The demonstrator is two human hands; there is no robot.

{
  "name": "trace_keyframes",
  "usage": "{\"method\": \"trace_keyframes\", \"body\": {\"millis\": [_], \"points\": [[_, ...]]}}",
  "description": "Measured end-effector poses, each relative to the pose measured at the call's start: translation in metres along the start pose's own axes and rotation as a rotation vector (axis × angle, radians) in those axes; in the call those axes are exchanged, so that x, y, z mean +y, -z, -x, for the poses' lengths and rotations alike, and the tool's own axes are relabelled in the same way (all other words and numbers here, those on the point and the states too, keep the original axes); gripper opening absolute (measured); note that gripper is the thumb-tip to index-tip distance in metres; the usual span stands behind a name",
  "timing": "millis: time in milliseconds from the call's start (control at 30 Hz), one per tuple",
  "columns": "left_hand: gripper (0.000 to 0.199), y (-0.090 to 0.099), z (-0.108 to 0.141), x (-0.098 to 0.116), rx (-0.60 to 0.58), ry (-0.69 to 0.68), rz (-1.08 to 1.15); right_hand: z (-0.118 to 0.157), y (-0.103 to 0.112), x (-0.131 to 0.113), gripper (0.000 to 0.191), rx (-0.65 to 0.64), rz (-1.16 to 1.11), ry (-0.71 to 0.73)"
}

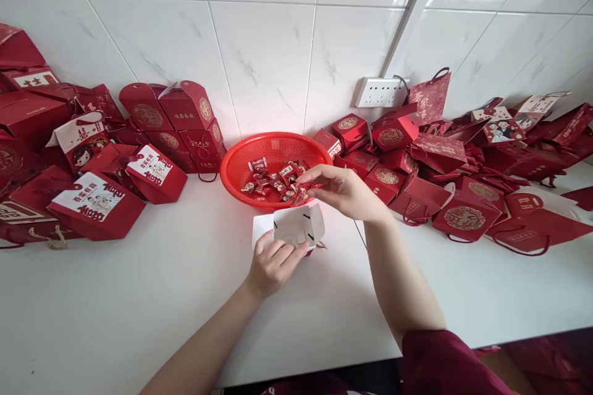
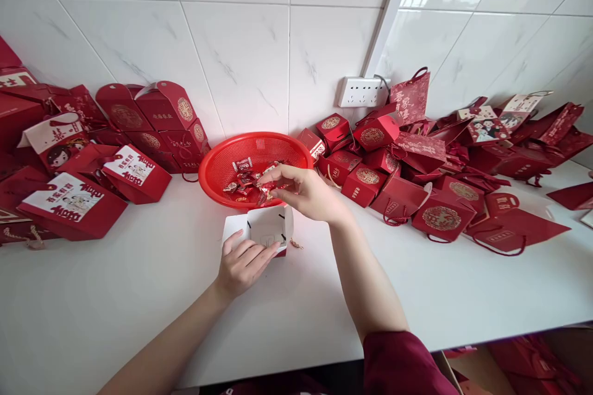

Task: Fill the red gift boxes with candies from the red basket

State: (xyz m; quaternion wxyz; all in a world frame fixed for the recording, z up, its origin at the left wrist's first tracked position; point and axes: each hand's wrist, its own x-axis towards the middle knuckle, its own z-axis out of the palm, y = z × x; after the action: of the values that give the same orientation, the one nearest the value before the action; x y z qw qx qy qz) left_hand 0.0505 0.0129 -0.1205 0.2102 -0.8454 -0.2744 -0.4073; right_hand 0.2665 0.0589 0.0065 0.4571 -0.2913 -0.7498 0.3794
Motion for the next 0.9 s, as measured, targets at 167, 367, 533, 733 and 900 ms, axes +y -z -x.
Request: {"method": "trace_keyframes", "body": {"millis": [167, 367, 533, 733, 900], "points": [[0.023, 0.003, -0.002, 0.004, -0.028, -0.041, 0.022, 0.015, -0.005, -0.019, 0.022, -0.037, 0.183, -0.029], [0.025, 0.003, -0.001, 0.006, -0.049, -0.004, 0.045, 0.014, -0.027, 0.000, 0.023, -0.029, 0.523, -0.007], [0.022, 0.002, -0.002, 0.005, -0.021, 0.057, 0.028, 0.015, -0.031, 0.001, 0.022, -0.350, 0.552, -0.137], [0.026, -0.001, 0.001, 0.006, 0.009, 0.071, 0.007, -0.011, -0.002, 0.001, 0.021, -0.207, 0.638, -0.133], [0.041, -0.003, 0.012, 0.005, 0.048, -0.004, 0.038, -0.069, 0.009, 0.042, 0.022, -0.441, 0.917, -0.320]]}}
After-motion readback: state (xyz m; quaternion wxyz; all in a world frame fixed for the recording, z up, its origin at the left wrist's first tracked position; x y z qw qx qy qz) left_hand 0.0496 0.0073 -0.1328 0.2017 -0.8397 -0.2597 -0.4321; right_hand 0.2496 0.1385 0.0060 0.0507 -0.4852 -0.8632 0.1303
